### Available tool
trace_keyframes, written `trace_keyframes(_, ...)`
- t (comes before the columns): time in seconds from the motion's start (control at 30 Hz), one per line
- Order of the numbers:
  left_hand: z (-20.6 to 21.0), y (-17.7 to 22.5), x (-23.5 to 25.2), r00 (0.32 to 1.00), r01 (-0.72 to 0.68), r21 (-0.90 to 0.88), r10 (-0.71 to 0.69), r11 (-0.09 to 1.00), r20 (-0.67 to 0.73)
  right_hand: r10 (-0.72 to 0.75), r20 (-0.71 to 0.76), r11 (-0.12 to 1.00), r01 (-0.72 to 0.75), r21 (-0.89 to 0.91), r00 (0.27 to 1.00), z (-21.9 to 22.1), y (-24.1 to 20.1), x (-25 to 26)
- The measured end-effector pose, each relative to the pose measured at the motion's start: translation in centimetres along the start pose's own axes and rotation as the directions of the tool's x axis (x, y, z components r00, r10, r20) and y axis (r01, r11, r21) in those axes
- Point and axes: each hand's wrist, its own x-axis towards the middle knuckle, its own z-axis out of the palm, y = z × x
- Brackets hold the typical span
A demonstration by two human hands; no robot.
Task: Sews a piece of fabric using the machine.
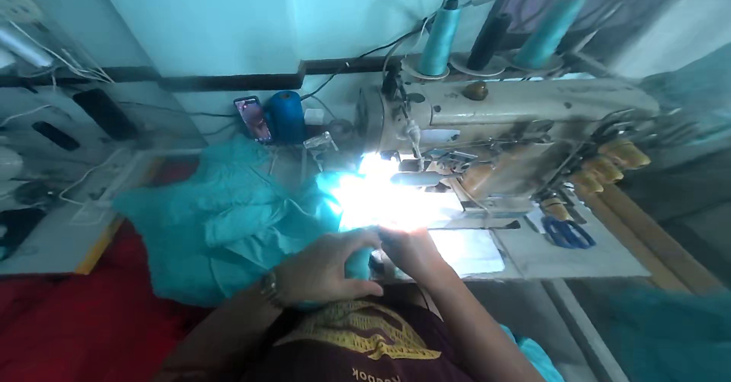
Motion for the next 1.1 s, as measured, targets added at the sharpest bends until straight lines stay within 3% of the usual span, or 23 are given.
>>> trace_keyframes(0.1, 2.3, -1.6, 1.8, 0.943, 0.318, 0.360, -0.252, 0.877, -0.219, 0.103, 0.018, 0.983, -0.104, 0.150, 0.995, -0.9, -0.2, 0.1)
trace_keyframes(0.2, 2.4, -4.6, 1.7, 0.921, 0.387, 0.596, -0.268, 0.704, -0.282, 0.145, 0.008, 0.972, -0.144, 0.188, 0.989, -1.1, -0.1, -0.3)
trace_keyframes(0.27, 1.1, -4.0, 1.4, 0.923, 0.381, 0.653, -0.311, 0.655, -0.227, 0.226, 0.073, 0.941, -0.237, 0.244, 0.971, -1.0, 0.2, -0.8)
trace_keyframes(0.4, -0.8, -4.3, 2.7, 0.911, 0.363, 0.684, -0.394, 0.633, -0.120, 0.384, 0.185, 0.877, -0.420, 0.235, 0.905, -1.6, 0.1, 1.3)
trace_keyframes(0.47, -1.9, -5.3, 4.4, 0.936, 0.323, 0.703, -0.322, 0.634, -0.139, 0.322, 0.167, 0.932, -0.343, 0.119, 0.932, -1.3, 1.4, 3.0)
trace_keyframes(0.57, -3.5, -5.8, 6.4, 0.927, 0.339, 0.693, -0.351, 0.637, -0.131, 0.475, 0.298, 0.859, -0.510, 0.049, 0.828, -1.7, 1.5, 5.5)
trace_keyframes(0.67, -3.8, -6.0, 6.6, 0.938, 0.323, 0.701, -0.311, 0.636, -0.151, 0.533, 0.308, 0.823, -0.568, 0.030, 0.788, -1.5, 1.2, 6.5)
trace_keyframes(0.83, -3.9, -4.0, 5.7, 0.945, 0.300, 0.668, -0.309, 0.681, -0.109, 0.530, 0.276, 0.792, -0.585, 0.177, 0.802, -1.1, 1.4, 6.1)
trace_keyframes(0.97, -4.6, -3.5, 6.1, 0.962, 0.268, 0.706, -0.147, 0.655, -0.229, 0.643, 0.221, 0.674, -0.679, 0.291, 0.733, -0.8, 1.3, 5.2)
trace_keyframes(1.1, -3.5, -4.6, 6.4, 0.930, 0.368, 0.582, -0.298, 0.725, -0.217, 0.684, 0.159, 0.640, -0.691, 0.337, 0.712, -0.4, 1.3, 5.1)
